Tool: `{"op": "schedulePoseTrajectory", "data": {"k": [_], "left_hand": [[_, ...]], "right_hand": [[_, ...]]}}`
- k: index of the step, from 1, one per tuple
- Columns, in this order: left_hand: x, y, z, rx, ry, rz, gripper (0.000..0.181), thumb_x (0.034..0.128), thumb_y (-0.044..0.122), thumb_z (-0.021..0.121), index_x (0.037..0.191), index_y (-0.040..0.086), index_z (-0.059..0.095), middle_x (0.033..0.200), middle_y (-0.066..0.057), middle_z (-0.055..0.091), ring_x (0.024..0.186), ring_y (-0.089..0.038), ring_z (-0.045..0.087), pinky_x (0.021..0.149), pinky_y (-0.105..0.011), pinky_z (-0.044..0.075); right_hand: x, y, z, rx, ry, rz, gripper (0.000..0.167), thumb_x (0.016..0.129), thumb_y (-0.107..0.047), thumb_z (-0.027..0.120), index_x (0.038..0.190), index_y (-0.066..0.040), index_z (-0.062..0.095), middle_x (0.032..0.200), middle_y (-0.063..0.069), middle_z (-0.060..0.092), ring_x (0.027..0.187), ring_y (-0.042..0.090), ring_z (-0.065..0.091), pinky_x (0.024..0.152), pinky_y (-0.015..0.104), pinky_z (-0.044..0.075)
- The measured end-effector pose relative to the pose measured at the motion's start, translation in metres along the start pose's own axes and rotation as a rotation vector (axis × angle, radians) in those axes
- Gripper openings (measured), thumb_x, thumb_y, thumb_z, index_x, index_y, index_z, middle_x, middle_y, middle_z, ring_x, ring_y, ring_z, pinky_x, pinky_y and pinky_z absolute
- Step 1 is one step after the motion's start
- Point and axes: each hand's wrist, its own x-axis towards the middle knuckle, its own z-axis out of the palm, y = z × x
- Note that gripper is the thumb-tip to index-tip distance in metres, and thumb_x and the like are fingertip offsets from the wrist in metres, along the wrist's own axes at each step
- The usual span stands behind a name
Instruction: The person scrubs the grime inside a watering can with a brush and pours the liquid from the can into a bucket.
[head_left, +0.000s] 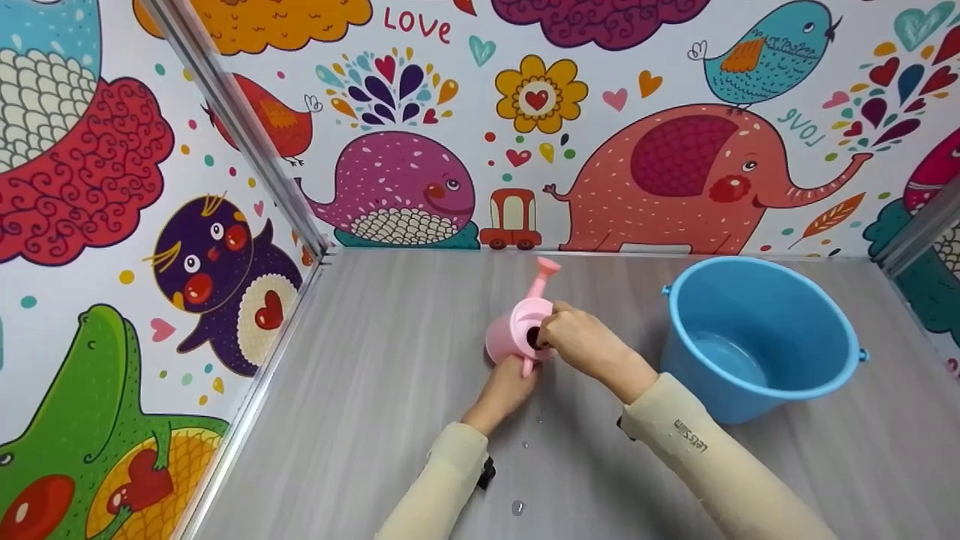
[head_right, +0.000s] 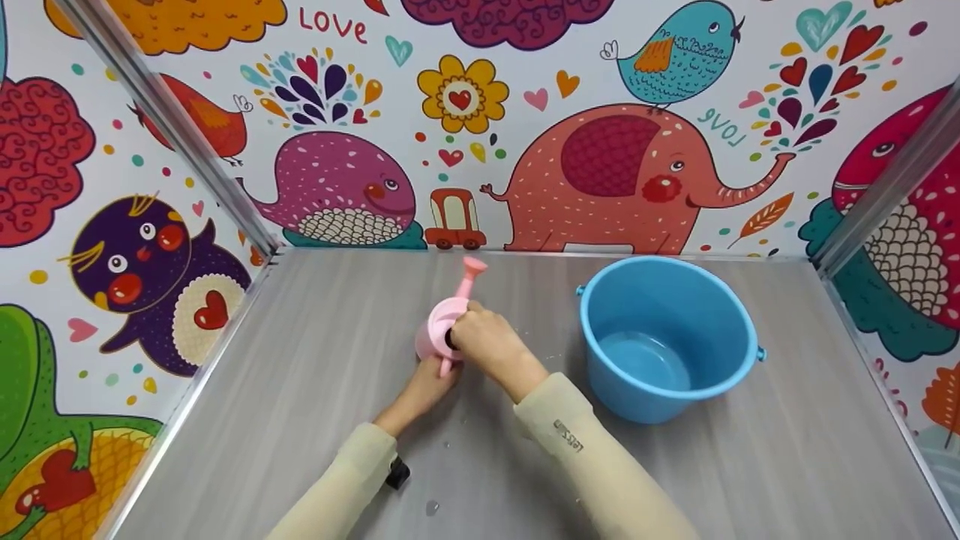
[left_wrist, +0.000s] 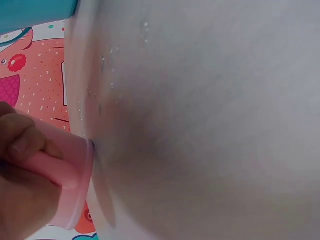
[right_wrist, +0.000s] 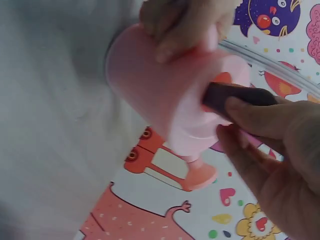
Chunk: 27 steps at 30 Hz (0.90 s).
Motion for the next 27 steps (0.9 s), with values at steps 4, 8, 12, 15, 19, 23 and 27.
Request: {"op": "schedulePoseTrajectory", "data": {"k": [4,8,12,15,19,23,27], "left_hand": [[0.000,-0.001,0.000,0.001,-0.005,0.018,0.024,0.0967,0.011,0.055,0.078,0.000,0.065,0.065,0.001,0.051,0.061,-0.011,0.042,0.059,-0.026,0.039],[0.001,-0.003,0.000,0.020,0.014,0.060,0.023,0.0954,0.010,0.057,0.075,0.000,0.063,0.065,-0.003,0.056,0.062,-0.010,0.042,0.058,-0.027,0.041],[0.001,-0.002,-0.001,0.009,-0.011,0.039,0.024,0.0943,0.011,0.060,0.071,0.006,0.058,0.065,0.000,0.052,0.062,-0.011,0.042,0.058,-0.027,0.039],[0.000,0.000,-0.001,-0.011,-0.045,0.003,0.026,0.0946,0.012,0.061,0.070,0.011,0.053,0.065,0.004,0.047,0.061,-0.011,0.042,0.058,-0.025,0.036],[0.000,0.000,-0.001,-0.013,-0.051,-0.010,0.024,0.0947,0.013,0.060,0.072,0.009,0.056,0.065,0.004,0.046,0.061,-0.010,0.043,0.058,-0.025,0.037],[0.001,-0.001,-0.003,-0.019,-0.037,0.012,0.019,0.0950,0.013,0.059,0.081,0.001,0.065,0.068,0.003,0.049,0.063,-0.012,0.043,0.060,-0.026,0.038],[0.002,-0.002,-0.005,-0.024,-0.036,0.044,0.021,0.0970,0.013,0.057,0.088,-0.003,0.068,0.068,0.002,0.049,0.064,-0.012,0.043,0.060,-0.025,0.038]], "right_hand": [[0.004,0.002,-0.010,0.083,-0.072,-0.001,0.015,0.083,-0.001,0.075,0.096,-0.007,0.079,0.088,0.008,0.076,0.078,0.020,0.066,0.079,0.035,0.059],[0.007,0.006,-0.026,0.199,-0.129,0.003,0.018,0.085,-0.003,0.074,0.102,-0.006,0.078,0.093,0.009,0.076,0.084,0.022,0.067,0.083,0.038,0.059],[0.009,0.011,-0.040,0.256,-0.142,-0.013,0.018,0.086,-0.005,0.073,0.104,-0.007,0.078,0.095,0.007,0.076,0.087,0.021,0.066,0.083,0.038,0.058],[0.008,0.013,-0.043,0.258,-0.148,-0.031,0.018,0.088,-0.005,0.072,0.105,-0.007,0.077,0.096,0.006,0.076,0.087,0.020,0.066,0.083,0.037,0.058],[0.008,0.013,-0.042,0.253,-0.146,-0.036,0.017,0.089,-0.006,0.071,0.105,-0.006,0.077,0.095,0.006,0.075,0.087,0.019,0.065,0.082,0.037,0.057],[0.008,0.010,-0.039,0.232,-0.132,-0.020,0.016,0.088,-0.007,0.072,0.103,-0.006,0.077,0.093,0.006,0.075,0.084,0.019,0.064,0.080,0.036,0.058],[0.008,0.006,-0.032,0.207,-0.105,0.004,0.015,0.087,-0.008,0.074,0.101,-0.006,0.078,0.091,0.007,0.075,0.081,0.019,0.065,0.078,0.036,0.058]]}}
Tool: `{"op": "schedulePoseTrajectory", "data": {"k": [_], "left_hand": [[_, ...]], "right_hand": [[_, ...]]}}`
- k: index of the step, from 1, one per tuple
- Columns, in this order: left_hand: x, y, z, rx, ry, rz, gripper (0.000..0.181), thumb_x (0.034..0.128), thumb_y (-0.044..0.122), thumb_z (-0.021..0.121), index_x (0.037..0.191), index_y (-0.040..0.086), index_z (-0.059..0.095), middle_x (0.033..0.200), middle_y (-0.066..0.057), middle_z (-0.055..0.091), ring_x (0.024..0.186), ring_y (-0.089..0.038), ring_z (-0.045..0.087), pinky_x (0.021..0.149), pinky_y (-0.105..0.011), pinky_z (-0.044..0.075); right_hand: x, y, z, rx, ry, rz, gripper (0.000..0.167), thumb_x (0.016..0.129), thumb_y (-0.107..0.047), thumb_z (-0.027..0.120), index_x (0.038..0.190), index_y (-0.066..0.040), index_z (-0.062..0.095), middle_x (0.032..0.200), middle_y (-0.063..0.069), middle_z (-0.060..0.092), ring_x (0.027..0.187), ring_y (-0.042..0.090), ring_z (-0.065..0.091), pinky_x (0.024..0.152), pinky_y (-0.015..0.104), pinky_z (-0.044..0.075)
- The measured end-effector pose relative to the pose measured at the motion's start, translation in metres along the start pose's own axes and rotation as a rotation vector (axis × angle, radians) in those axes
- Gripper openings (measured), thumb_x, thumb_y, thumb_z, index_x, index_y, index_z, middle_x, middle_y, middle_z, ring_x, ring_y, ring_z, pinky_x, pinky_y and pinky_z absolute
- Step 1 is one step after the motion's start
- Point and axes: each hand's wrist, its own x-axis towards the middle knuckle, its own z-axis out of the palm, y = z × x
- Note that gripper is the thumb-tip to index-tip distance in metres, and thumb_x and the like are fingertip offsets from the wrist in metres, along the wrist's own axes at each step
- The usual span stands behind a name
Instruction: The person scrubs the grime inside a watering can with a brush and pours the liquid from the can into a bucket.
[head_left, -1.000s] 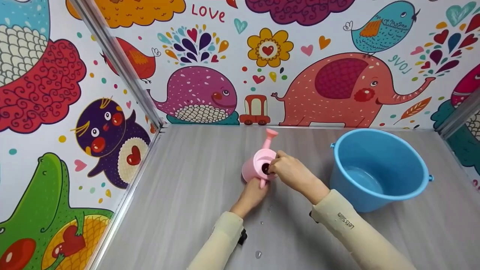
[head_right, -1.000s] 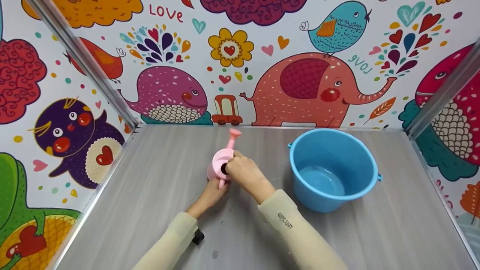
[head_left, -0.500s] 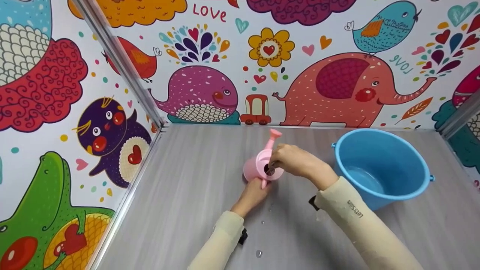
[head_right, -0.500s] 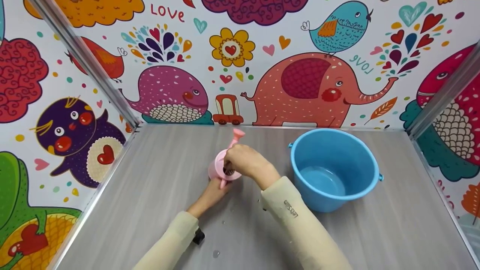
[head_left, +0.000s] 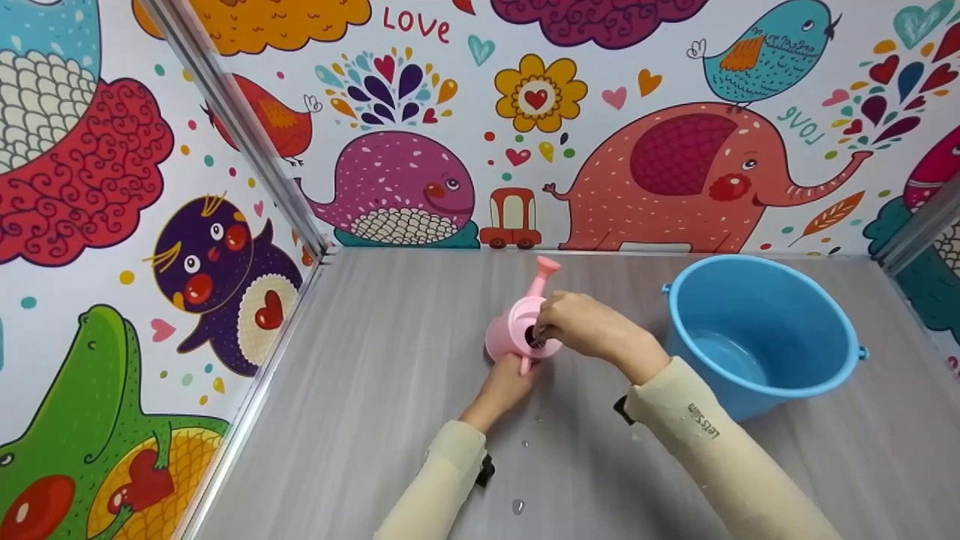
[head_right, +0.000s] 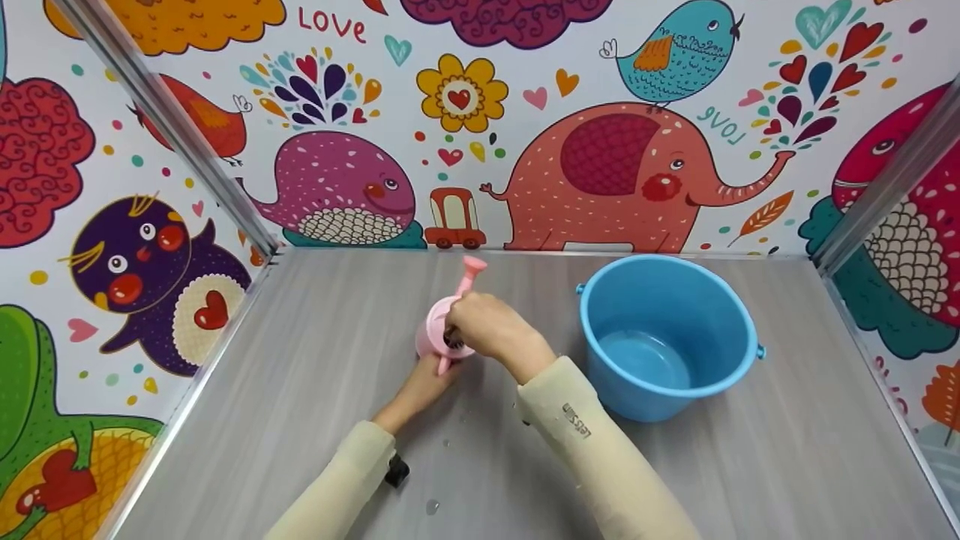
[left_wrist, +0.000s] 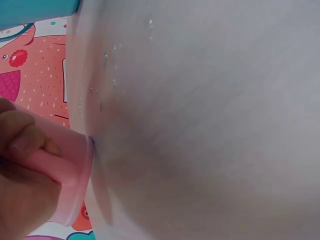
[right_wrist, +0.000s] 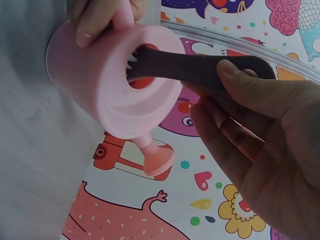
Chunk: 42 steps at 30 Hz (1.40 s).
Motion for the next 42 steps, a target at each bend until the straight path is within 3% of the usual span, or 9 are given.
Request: {"op": "schedulePoseTrajectory", "data": {"k": [6,11,17,23,31,36,42], "left_hand": [[0.000,0.000,-0.001,0.058,0.031,0.013,0.021,0.0981,0.012,0.054,0.090,-0.002,0.068,0.071,-0.008,0.064,0.064,-0.011,0.045,0.061,-0.031,0.046],[0.001,0.002,-0.002,0.023,0.012,-0.043,0.025,0.0986,0.014,0.052,0.084,0.000,0.067,0.064,0.002,0.050,0.062,-0.011,0.043,0.059,-0.028,0.041],[0.001,0.004,-0.002,-0.009,-0.003,-0.090,0.026,0.0984,0.016,0.053,0.080,0.003,0.065,0.063,0.007,0.042,0.061,-0.012,0.042,0.059,-0.027,0.036],[0.000,0.002,0.000,-0.030,0.001,-0.082,0.026,0.0979,0.015,0.053,0.081,0.002,0.066,0.063,0.006,0.042,0.060,-0.011,0.041,0.059,-0.027,0.038],[-0.001,0.000,-0.003,-0.038,0.007,-0.089,0.029,0.0962,0.014,0.054,0.069,0.015,0.047,0.063,0.007,0.038,0.057,-0.010,0.038,0.057,-0.026,0.033],[-0.002,0.001,-0.002,-0.048,-0.010,-0.106,0.025,0.0973,0.016,0.053,0.072,0.013,0.053,0.064,0.006,0.041,0.058,-0.010,0.040,0.059,-0.025,0.034],[-0.004,0.002,0.001,-0.013,0.024,-0.095,0.022,0.0953,0.015,0.055,0.078,0.004,0.063,0.064,0.005,0.043,0.060,-0.012,0.041,0.059,-0.028,0.037]], "right_hand": [[0.001,0.003,0.024,-0.011,0.025,0.003,0.017,0.085,-0.005,0.074,0.102,-0.006,0.078,0.093,0.009,0.075,0.081,0.021,0.070,0.080,0.036,0.059],[-0.001,0.008,0.035,0.022,0.047,0.013,0.019,0.084,-0.003,0.075,0.102,-0.007,0.078,0.094,0.009,0.075,0.084,0.022,0.072,0.081,0.037,0.059],[-0.003,0.009,0.034,0.063,0.050,0.034,0.019,0.086,-0.004,0.074,0.104,-0.008,0.078,0.097,0.008,0.076,0.088,0.022,0.073,0.083,0.038,0.059],[-0.009,0.011,0.033,0.133,0.080,0.062,0.015,0.090,-0.007,0.071,0.103,-0.007,0.077,0.096,0.006,0.076,0.087,0.020,0.073,0.082,0.038,0.059],[-0.015,0.007,0.018,0.243,0.177,0.067,0.014,0.093,-0.010,0.067,0.103,-0.006,0.076,0.094,0.006,0.076,0.086,0.019,0.072,0.082,0.039,0.059],[-0.017,0.006,0.019,0.238,0.184,0.077,0.014,0.094,-0.011,0.066,0.102,-0.006,0.076,0.094,0.006,0.077,0.086,0.019,0.073,0.081,0.039,0.059],[-0.017,0.005,0.030,0.268,0.154,0.124,0.015,0.094,-0.009,0.065,0.103,-0.004,0.076,0.094,0.009,0.077,0.083,0.019,0.073,0.078,0.038,0.059]]}}
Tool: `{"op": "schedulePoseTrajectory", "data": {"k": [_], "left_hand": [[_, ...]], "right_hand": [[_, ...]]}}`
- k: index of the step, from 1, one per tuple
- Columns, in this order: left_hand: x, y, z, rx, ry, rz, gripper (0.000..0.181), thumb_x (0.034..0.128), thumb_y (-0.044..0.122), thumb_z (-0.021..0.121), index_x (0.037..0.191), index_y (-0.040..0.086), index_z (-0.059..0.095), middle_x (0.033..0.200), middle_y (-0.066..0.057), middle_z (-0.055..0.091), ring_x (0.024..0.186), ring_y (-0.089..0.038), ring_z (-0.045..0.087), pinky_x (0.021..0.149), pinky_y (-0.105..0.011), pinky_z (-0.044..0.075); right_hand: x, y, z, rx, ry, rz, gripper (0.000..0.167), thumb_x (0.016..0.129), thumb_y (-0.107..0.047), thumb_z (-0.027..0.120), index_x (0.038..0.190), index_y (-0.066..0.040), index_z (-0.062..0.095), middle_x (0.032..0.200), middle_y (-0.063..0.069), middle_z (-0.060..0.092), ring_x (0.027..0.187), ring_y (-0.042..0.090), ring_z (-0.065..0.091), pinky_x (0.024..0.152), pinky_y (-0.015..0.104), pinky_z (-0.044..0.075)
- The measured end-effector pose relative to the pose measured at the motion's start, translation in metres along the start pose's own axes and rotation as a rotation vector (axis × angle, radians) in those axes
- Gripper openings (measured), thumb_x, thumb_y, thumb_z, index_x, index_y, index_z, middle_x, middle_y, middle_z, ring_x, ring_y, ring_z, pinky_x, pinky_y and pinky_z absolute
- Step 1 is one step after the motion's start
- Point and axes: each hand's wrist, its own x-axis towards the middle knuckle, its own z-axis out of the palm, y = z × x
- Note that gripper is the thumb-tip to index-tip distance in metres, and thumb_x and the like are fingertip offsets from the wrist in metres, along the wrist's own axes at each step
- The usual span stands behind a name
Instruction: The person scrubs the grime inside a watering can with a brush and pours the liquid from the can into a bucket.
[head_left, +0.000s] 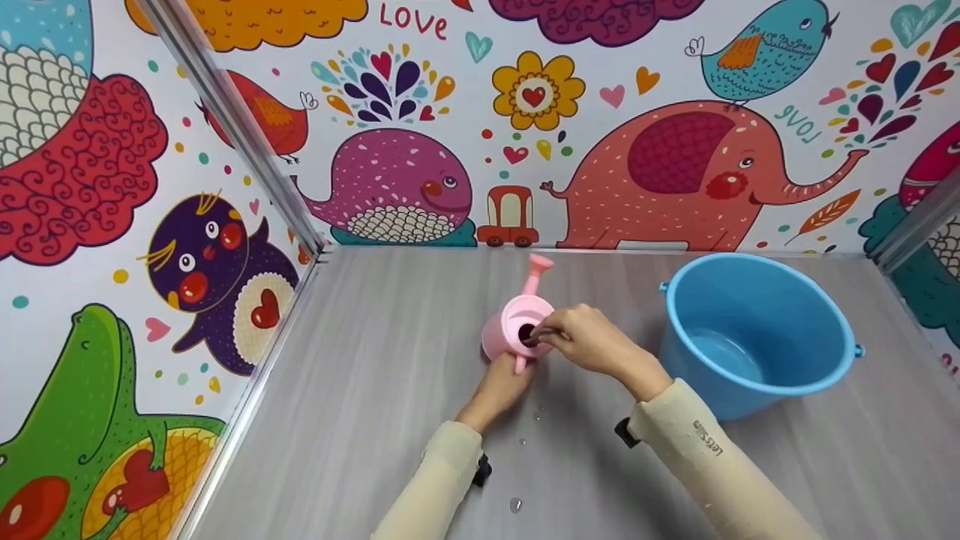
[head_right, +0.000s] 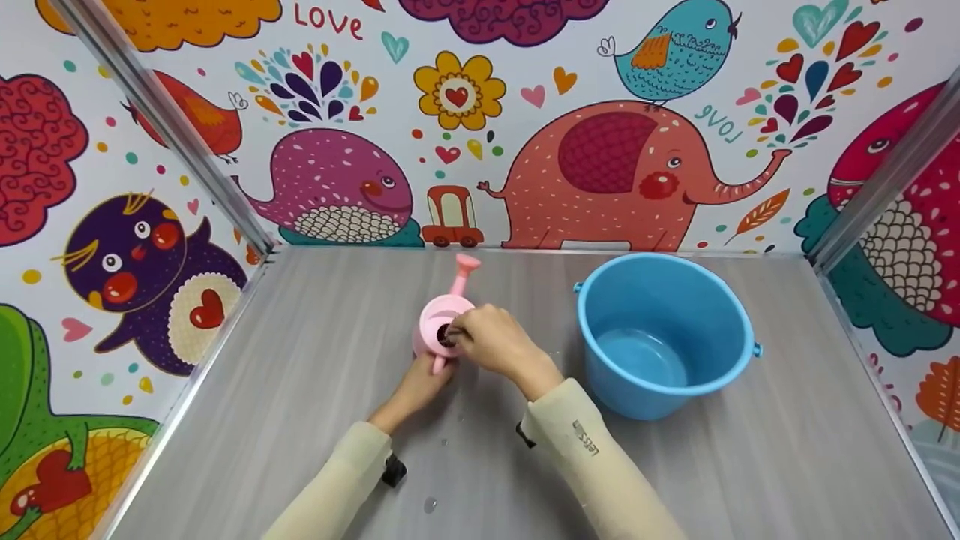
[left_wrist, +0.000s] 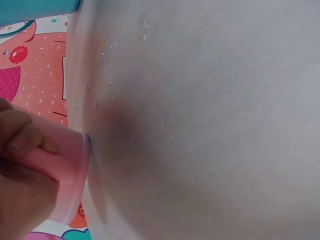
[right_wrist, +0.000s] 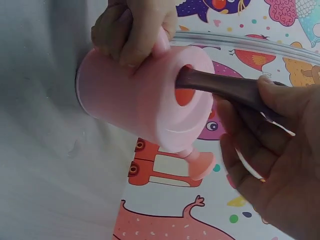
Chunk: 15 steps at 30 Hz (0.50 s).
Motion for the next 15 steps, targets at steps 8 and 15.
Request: {"op": "schedulePoseTrajectory", "data": {"k": [8,15], "left_hand": [[-0.002,0.002,0.004,0.060,-0.012,0.008,0.023,0.0953,0.017,0.057,0.080,0.004,0.067,0.062,0.006,0.042,0.059,-0.012,0.041,0.059,-0.029,0.039],[-0.002,-0.001,0.002,0.044,-0.012,0.017,0.023,0.0940,0.015,0.056,0.073,0.008,0.059,0.062,0.007,0.039,0.060,-0.012,0.041,0.060,-0.029,0.038]], "right_hand": [[-0.004,0.006,0.014,0.017,-0.006,0.050,0.017,0.093,-0.006,0.063,0.104,-0.002,0.076,0.096,0.011,0.076,0.082,0.021,0.072,0.077,0.040,0.060],[-0.006,0.009,0.012,0.073,0.019,0.035,0.017,0.094,-0.007,0.063,0.103,-0.003,0.076,0.095,0.010,0.076,0.080,0.016,0.070,0.075,0.035,0.059]]}}
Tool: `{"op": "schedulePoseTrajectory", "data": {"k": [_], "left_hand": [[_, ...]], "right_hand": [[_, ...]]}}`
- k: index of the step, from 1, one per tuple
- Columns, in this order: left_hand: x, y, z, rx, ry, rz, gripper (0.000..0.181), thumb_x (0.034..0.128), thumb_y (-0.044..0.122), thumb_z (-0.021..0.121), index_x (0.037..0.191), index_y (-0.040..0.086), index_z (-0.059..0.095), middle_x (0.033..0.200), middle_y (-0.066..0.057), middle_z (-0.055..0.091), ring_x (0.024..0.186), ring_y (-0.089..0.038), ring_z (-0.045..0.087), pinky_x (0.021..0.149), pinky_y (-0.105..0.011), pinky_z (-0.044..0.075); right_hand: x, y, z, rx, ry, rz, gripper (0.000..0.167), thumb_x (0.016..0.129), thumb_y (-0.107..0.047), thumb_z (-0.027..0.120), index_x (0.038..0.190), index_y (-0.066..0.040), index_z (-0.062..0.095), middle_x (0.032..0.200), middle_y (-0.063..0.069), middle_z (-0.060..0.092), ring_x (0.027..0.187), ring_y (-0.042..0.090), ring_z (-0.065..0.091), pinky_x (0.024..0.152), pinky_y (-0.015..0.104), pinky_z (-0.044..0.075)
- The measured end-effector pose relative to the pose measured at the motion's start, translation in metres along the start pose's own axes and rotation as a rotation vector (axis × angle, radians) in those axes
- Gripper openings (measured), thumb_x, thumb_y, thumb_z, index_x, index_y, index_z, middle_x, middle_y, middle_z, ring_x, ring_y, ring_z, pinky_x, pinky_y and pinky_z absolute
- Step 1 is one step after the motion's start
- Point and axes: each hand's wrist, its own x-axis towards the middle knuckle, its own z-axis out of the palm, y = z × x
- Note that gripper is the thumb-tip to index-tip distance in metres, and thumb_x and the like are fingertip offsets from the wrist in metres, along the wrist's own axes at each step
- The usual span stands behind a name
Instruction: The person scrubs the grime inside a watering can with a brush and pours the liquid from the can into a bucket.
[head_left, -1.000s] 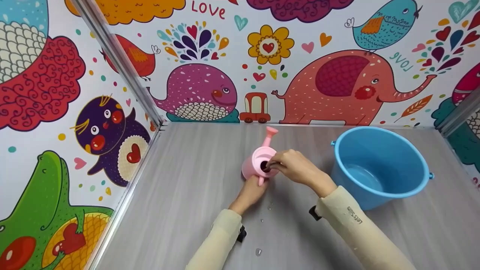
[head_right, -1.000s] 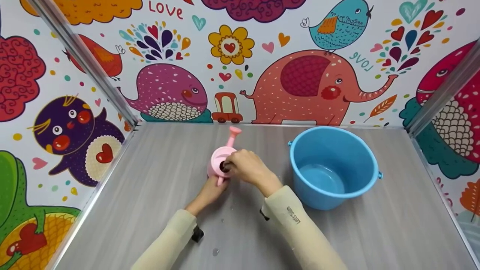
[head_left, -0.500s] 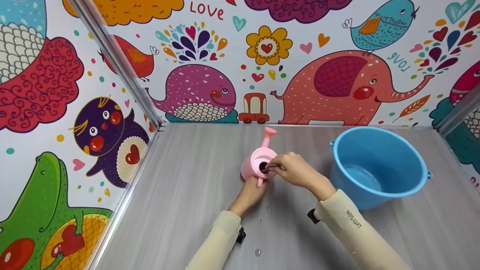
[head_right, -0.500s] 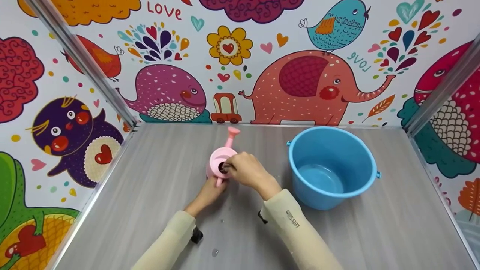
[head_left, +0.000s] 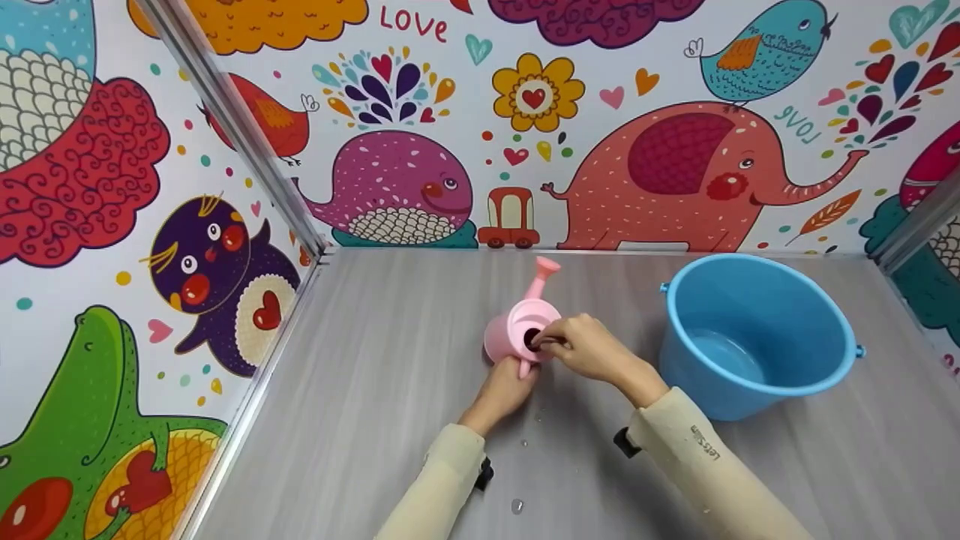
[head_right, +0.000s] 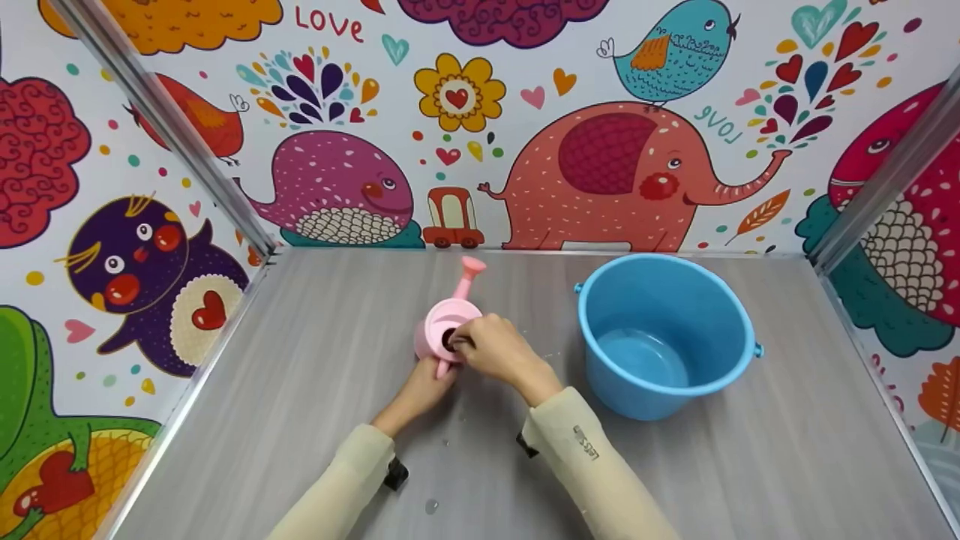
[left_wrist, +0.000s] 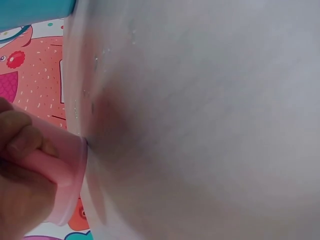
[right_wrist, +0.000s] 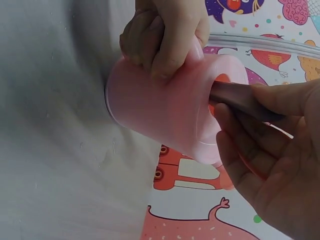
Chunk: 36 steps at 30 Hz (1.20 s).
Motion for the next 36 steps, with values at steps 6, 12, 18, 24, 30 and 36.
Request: {"op": "schedulePoseTrajectory", "data": {"k": [6,12,18,24,30,36], "left_hand": [[0.002,-0.001,-0.001,-0.020,0.018,0.000,0.026,0.0930,0.014,0.056,0.068,0.015,0.050,0.066,0.002,0.046,0.064,-0.014,0.043,0.064,-0.034,0.044],[0.001,0.001,-0.002,-0.029,-0.004,-0.030,0.025,0.0931,0.014,0.056,0.069,0.015,0.050,0.068,-0.001,0.051,0.065,-0.015,0.046,0.066,-0.035,0.047],[0.001,0.000,-0.001,-0.035,-0.005,-0.035,0.021,0.0933,0.014,0.056,0.073,0.010,0.057,0.069,0.000,0.051,0.066,-0.015,0.046,0.066,-0.034,0.046],[-0.001,0.003,-0.001,0.009,-0.014,-0.005,0.019,0.0950,0.015,0.056,0.080,0.007,0.063,0.069,-0.002,0.057,0.066,-0.014,0.048,0.066,-0.035,0.048],[-0.001,0.001,0.000,0.036,-0.008,0.035,0.017,0.0952,0.014,0.056,0.090,0.003,0.068,0.078,-0.009,0.067,0.068,-0.013,0.049,0.070,-0.040,0.052],[-0.001,-0.002,0.000,0.034,-0.001,0.058,0.017,0.0952,0.013,0.056,0.091,0.002,0.069,0.076,-0.006,0.065,0.068,-0.012,0.046,0.069,-0.038,0.051]], "right_hand": [[-0.005,0.002,-0.014,0.094,0.042,0.032,0.016,0.095,-0.012,0.064,0.105,-0.008,0.077,0.097,0.008,0.077,0.079,0.013,0.066,0.073,0.028,0.055],[-0.007,0.002,-0.019,0.122,0.029,0.043,0.017,0.096,-0.013,0.064,0.107,-0.008,0.076,0.099,0.008,0.077,0.084,0.017,0.070,0.077,0.032,0.057],[-0.006,0.001,-0.013,0.120,0.029,0.047,0.017,0.095,-0.011,0.063,0.105,-0.007,0.077,0.099,0.008,0.076,0.083,0.015,0.069,0.077,0.033,0.057],[-0.005,0.000,0.001,0.063,-0.039,0.028,0.021,0.094,-0.005,0.061,0.110,-0.002,0.074,0.101,0.012,0.076,0.078,0.014,0.065,0.074,0.033,0.057],[-0.003,0.000,0.003,0.007,-0.059,-0.035,0.020,0.095,-0.008,0.063,0.111,-0.001,0.074,0.103,0.013,0.076,0.081,0.017,0.069,0.075,0.037,0.059],[-0.004,0.000,0.003,0.023,-0.055,-0.047,0.022,0.097,-0.012,0.061,0.114,-0.003,0.072,0.107,0.012,0.075,0.086,0.018,0.071,0.077,0.037,0.059]]}}
